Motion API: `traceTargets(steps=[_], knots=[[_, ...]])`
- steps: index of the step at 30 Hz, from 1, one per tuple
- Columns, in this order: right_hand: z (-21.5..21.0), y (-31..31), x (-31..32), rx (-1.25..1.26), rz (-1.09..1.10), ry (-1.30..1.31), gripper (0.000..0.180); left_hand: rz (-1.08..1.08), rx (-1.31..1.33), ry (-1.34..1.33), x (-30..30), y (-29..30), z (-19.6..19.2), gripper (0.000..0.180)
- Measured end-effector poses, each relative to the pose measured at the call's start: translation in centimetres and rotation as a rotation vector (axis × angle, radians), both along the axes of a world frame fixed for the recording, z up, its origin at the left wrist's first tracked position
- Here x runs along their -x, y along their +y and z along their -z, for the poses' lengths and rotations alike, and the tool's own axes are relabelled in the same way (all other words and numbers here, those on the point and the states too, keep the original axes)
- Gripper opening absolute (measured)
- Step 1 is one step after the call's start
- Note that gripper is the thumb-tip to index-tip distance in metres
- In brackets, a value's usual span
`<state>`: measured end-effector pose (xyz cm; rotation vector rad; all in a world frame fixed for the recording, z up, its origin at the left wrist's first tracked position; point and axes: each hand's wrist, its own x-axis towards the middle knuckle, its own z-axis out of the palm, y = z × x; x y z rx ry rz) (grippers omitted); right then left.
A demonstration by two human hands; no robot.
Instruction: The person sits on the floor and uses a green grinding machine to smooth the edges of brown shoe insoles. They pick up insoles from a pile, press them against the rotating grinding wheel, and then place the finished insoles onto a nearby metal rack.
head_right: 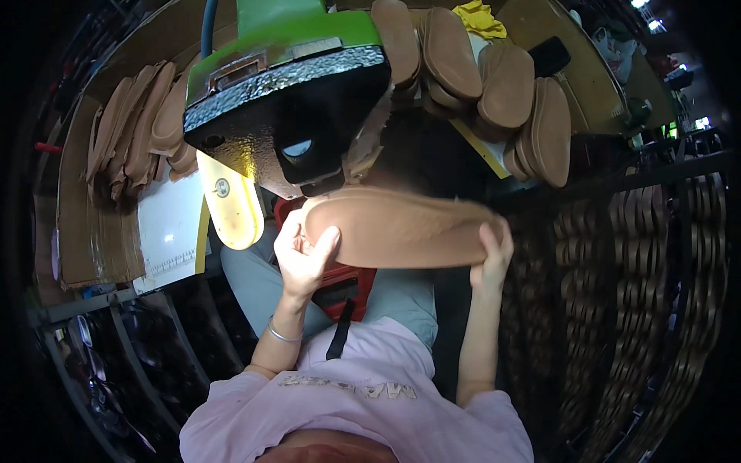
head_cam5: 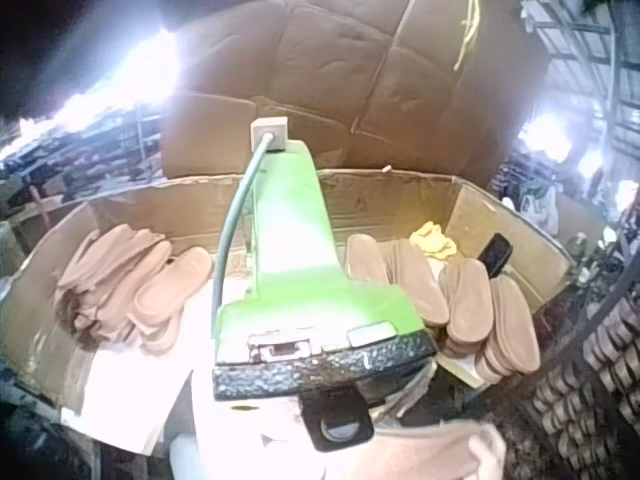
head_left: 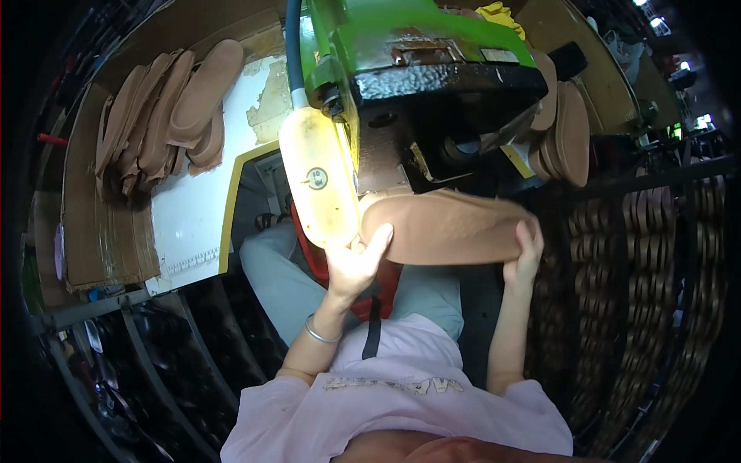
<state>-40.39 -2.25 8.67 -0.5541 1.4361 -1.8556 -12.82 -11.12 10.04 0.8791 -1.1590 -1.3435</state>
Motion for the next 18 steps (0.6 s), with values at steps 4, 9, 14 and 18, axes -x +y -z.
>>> traceTargets(steps=[4,9,14,18], knots=[[-3.1,-7.1,1.3,0.084,-0.144,0.273,0.032,0.004,0.065,-0.104,-2.2,-1.8,0.1,0.032],[-5.5,-10.4,-1.1,0.129,-0.468,0.538,0.025,0.093,0.005,-0.138,-7.8,-2.6,-2.9,0.028],[-3.3,-9.5,-6.7,0.098,-0.613,0.521,0.034,-0.058,-0.097,-0.034,-15.0,-2.7,-0.4,0.026],[-4.2,-9.9,-10.8,0.181,-0.647,0.681,0.04,-0.157,-0.158,-0.052,-19.1,-0.5,1.2,0.02]])
